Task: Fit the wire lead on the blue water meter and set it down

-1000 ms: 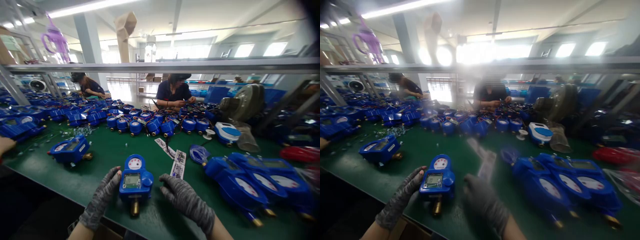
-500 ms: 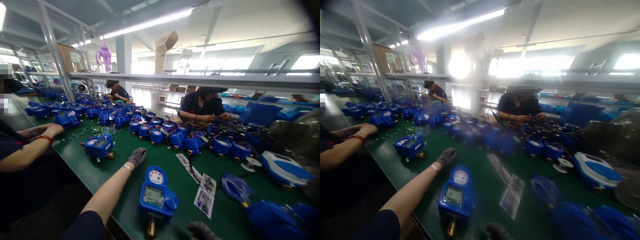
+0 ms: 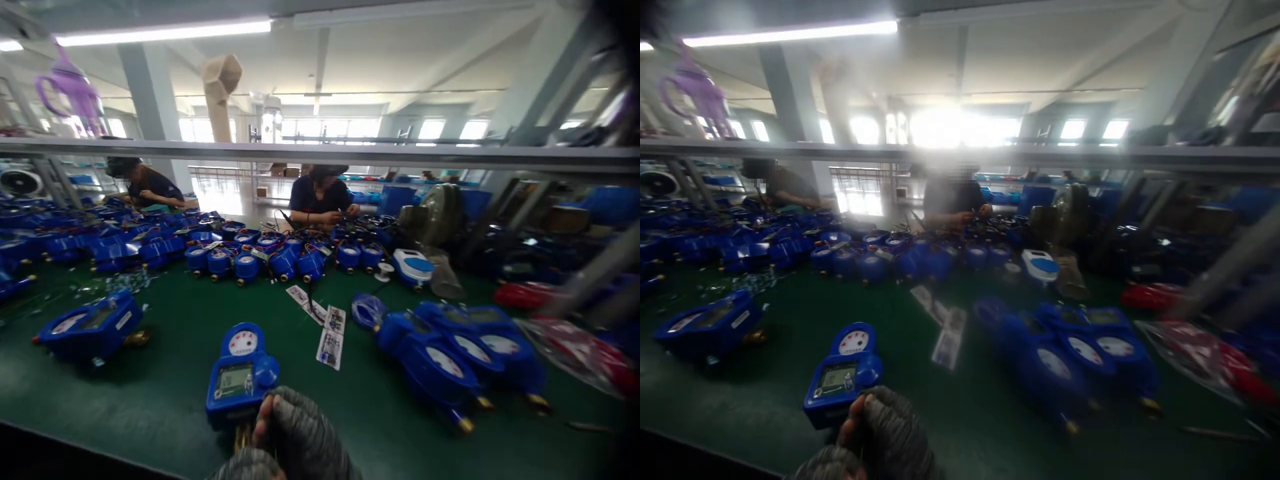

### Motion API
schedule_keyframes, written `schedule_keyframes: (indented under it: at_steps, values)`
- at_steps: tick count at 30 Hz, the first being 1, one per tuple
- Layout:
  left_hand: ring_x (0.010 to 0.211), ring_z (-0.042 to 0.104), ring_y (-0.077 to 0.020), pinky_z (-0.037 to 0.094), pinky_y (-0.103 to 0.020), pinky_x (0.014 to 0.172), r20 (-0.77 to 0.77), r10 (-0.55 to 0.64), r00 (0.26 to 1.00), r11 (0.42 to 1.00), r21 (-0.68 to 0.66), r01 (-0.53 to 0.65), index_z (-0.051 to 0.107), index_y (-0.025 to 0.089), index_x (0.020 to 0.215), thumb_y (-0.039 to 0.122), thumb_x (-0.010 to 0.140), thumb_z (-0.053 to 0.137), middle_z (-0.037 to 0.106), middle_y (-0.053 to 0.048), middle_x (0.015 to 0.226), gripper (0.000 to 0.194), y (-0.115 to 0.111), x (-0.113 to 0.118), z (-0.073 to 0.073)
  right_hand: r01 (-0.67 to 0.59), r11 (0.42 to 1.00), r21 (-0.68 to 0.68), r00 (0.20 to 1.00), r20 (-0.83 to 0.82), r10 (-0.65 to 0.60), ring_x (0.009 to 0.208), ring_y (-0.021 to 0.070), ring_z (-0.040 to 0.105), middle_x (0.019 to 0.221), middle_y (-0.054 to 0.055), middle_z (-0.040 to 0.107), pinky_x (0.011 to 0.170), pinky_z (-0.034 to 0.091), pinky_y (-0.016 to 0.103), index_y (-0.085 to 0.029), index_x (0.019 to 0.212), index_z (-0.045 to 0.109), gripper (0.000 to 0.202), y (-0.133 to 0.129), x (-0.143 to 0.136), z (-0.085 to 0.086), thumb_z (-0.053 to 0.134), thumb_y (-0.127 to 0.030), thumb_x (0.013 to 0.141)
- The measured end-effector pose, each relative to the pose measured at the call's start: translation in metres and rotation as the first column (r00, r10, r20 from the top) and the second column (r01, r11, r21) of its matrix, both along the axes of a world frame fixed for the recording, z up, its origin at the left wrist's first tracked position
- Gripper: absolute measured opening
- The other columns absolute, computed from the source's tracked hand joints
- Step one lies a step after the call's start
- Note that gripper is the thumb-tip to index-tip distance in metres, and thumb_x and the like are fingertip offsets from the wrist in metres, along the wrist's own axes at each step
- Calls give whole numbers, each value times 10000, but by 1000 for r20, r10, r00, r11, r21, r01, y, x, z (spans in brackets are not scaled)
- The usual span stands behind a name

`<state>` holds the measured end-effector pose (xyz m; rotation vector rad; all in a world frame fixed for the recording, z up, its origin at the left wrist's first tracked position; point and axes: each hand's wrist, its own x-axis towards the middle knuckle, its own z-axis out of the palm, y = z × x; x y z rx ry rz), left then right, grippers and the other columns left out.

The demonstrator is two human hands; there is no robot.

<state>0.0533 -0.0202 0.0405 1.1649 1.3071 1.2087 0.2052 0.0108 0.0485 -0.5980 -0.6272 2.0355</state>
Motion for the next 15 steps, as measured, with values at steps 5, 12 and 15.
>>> schedule_keyframes:
  at_steps: [5,12,15]
  values:
    - [1227,555,-388,369,-530,1131,-162,107,981,961,270,-60,730,412,1061,366,544,866,683,-6,1219,536,-7,-19,18,123,988,95,989,68,-130,564,110,544,622,-7,575,568,449,234,-136,827,668,410,1,43,17,824,-493,698]
    - [1310,471,-378,360,-515,1125,-531,-65,845,914,309,264,717,372,1131,342,564,864,601,-43,1353,586,51,-63,25,243,871,427,756,480,-446,571,115,481,621,2,556,514,365,224,-140,807,719,384,-14,109,27,756,-518,756]
    - [1258,508,-370,372,-534,1110,-533,121,837,919,380,109,728,345,1119,387,599,848,612,-74,1323,536,54,-45,3,242,861,448,740,488,-462,597,110,461,674,-5,553,535,365,225,-161,781,687,344,-19,118,20,722,-504,794]
